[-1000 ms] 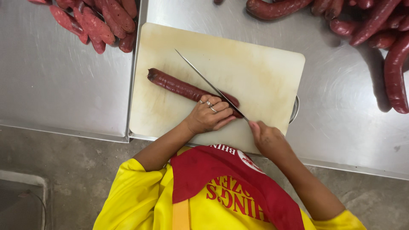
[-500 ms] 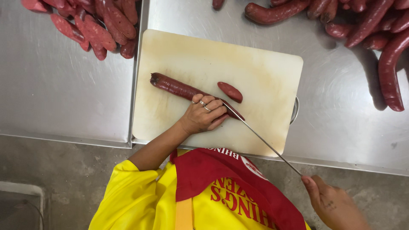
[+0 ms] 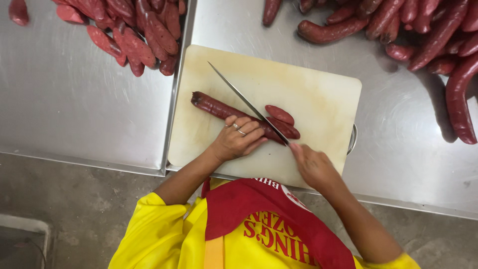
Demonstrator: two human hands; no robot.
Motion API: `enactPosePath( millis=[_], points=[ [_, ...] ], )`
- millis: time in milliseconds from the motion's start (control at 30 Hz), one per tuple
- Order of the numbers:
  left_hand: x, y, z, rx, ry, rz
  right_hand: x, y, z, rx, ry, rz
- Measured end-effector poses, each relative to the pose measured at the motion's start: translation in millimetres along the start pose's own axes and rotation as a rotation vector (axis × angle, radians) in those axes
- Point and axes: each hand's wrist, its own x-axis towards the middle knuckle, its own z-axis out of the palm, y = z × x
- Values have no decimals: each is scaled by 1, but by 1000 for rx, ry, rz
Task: The person slices sausages into smaller pieces on a cutting board using a knife and moves the sliced pieces to a pile on a metal counter.
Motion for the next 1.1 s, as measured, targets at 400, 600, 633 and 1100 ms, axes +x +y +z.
enactPosePath(
  millis=[400,600,633,1100],
  points=[
    [-4,-16,0,-122,-47,-29,-123,62,-39,-475,-174,360],
    [-6,-17,-2,-193,-88,-32,5,7,41,-267,180,-349],
    [-6,-20,-5,-187,-88,-32,13,-8,47,-112,126,-82],
    [-15,-36,-19,-114,-84,-11,-145,2,-60,-728,-294,530]
  ],
)
